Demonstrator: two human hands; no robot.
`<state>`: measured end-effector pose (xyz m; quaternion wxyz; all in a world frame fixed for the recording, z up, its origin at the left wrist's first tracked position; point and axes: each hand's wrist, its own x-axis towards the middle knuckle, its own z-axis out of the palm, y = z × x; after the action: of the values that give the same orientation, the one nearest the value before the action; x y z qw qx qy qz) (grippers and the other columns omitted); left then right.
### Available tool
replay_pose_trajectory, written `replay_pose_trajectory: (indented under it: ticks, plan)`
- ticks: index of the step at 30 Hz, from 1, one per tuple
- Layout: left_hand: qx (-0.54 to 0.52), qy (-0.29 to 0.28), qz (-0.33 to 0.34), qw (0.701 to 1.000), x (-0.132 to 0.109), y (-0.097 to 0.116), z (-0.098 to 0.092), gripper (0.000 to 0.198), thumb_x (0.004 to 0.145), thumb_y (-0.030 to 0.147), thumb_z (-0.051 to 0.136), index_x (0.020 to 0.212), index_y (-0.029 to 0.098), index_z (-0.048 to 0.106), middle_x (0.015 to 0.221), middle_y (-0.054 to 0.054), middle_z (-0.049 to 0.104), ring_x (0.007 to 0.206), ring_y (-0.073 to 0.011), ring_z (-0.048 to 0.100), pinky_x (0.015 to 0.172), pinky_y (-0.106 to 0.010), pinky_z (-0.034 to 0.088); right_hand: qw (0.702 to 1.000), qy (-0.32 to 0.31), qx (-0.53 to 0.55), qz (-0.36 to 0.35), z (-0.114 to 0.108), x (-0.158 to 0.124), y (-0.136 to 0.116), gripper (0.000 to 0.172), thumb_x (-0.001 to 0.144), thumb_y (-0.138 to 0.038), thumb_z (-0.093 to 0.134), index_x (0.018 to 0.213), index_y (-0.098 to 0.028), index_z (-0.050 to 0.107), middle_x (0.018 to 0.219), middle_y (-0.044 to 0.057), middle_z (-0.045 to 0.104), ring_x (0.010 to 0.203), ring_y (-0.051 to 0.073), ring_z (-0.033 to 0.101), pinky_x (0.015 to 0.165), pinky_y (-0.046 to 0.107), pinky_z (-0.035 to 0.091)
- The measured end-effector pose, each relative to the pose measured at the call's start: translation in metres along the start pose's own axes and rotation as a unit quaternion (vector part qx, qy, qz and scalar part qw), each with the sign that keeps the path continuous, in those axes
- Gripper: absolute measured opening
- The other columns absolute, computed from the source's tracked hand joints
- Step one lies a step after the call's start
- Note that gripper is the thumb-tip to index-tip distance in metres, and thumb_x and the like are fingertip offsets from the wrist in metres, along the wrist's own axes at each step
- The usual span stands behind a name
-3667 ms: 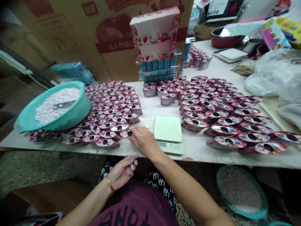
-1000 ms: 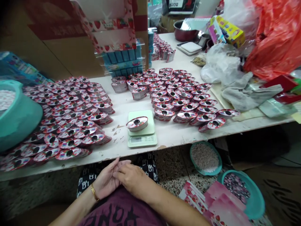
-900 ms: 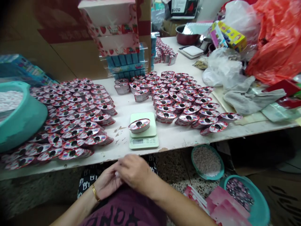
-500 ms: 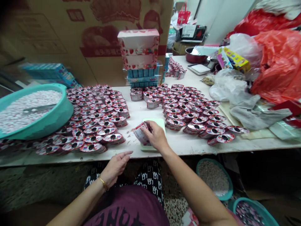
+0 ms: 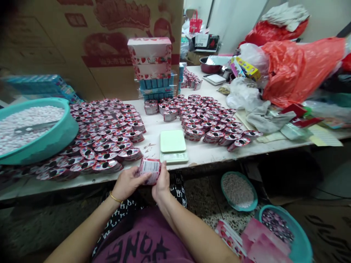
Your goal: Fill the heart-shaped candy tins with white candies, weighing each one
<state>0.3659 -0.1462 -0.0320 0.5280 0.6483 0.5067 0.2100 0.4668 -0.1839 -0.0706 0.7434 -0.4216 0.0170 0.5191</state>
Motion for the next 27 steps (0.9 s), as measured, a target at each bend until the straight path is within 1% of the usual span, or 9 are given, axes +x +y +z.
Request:
replay_pose_trajectory:
  ticks: [6,8,10,14,16,18,21,24,27]
  plan:
    - [-0.219,-0.028,-0.055,0.974,0.002,-0.010,-0.003,0.038,0.059,0.040,0.064,0.081,0.011,0.060,0.062,-0.003,0.060,0.061,-0.0140,0.053,0.054,-0.023,0.040,0.996,0.014,0.035,0.081,0.005,0.000,0.002,0.036,0.076,-0.049,0.045,0.079,-0.015,0.056,0.065,0.001,0.062,0.054,0.011,0.057,0.049,0.023,0.046]
    - [-0.308,-0.040,-0.099,0.945,0.003,-0.018,0.002,0.036,0.063,0.043,0.060,0.081,0.011,0.058,0.053,0.001,0.054,0.045,-0.0075,0.045,0.042,-0.018,0.034,0.995,0.021,0.035,0.094,0.005,0.002,-0.001,0.034,0.076,-0.047,0.046,0.074,-0.014,0.055,0.061,0.001,0.060,0.050,0.009,0.054,0.047,0.021,0.044]
    - [-0.386,-0.057,-0.130,0.912,0.005,-0.026,0.010,0.037,0.066,0.046,0.056,0.081,0.013,0.055,0.048,0.005,0.048,0.033,-0.0017,0.030,0.032,-0.014,0.020,0.996,0.022,0.018,0.082,0.003,0.005,-0.007,0.032,0.073,-0.046,0.052,0.069,-0.014,0.054,0.056,-0.001,0.055,0.045,0.006,0.049,0.042,0.017,0.040]
    - [-0.485,-0.099,-0.134,0.858,0.009,-0.038,0.025,0.041,0.065,0.050,0.055,0.086,0.015,0.052,0.056,0.004,0.050,0.032,0.0021,0.018,0.030,-0.012,0.010,0.990,-0.057,-0.125,0.025,0.000,0.012,-0.038,0.032,0.065,-0.044,0.060,0.070,-0.013,0.056,0.047,-0.007,0.045,0.033,0.001,0.030,0.030,0.014,0.018]
    - [-0.496,-0.103,-0.134,0.852,0.013,-0.038,0.032,0.041,0.064,0.049,0.057,0.085,0.014,0.050,0.054,0.005,0.046,0.033,0.0021,0.018,0.031,-0.012,0.011,0.951,-0.134,-0.275,-0.044,0.001,0.015,-0.061,0.032,0.065,-0.044,0.060,0.072,-0.013,0.060,0.048,-0.006,0.047,0.035,0.002,0.032,0.033,0.015,0.021]
    - [-0.492,-0.097,-0.126,0.856,0.018,-0.031,0.040,0.041,0.063,0.047,0.059,0.086,0.015,0.049,0.053,0.006,0.044,0.034,0.0020,0.018,0.032,-0.011,0.011,0.854,-0.219,-0.457,-0.115,0.004,0.016,-0.083,0.028,0.065,-0.041,0.059,0.070,-0.013,0.063,0.052,-0.003,0.053,0.044,0.005,0.042,0.042,0.017,0.031]
    - [-0.473,-0.092,-0.101,0.871,0.027,-0.013,0.049,0.038,0.065,0.044,0.059,0.087,0.016,0.048,0.053,0.007,0.041,0.035,0.0018,0.018,0.032,-0.012,0.010,0.641,-0.284,-0.685,-0.196,0.016,0.018,-0.112,0.026,0.072,-0.038,0.053,0.064,-0.016,0.064,0.060,0.000,0.060,0.056,0.009,0.050,0.052,0.019,0.035]
    - [-0.444,-0.105,-0.116,0.882,0.034,0.001,0.051,0.035,0.064,0.042,0.061,0.083,0.017,0.048,0.047,0.011,0.029,0.033,0.0010,0.015,0.032,-0.013,0.006,0.448,-0.253,-0.815,-0.265,0.032,0.030,-0.137,0.028,0.078,-0.037,0.046,0.069,-0.018,0.064,0.071,0.004,0.063,0.066,0.012,0.055,0.056,0.020,0.035]
    - [-0.455,-0.138,-0.168,0.863,0.033,0.001,0.047,0.034,0.066,0.038,0.060,0.089,0.017,0.049,0.044,0.012,0.019,0.033,0.0000,0.013,0.033,-0.013,0.004,0.294,-0.212,-0.890,-0.276,0.047,0.052,-0.156,0.025,0.079,-0.034,0.045,0.079,-0.018,0.064,0.083,0.007,0.064,0.074,0.016,0.058,0.058,0.021,0.036]
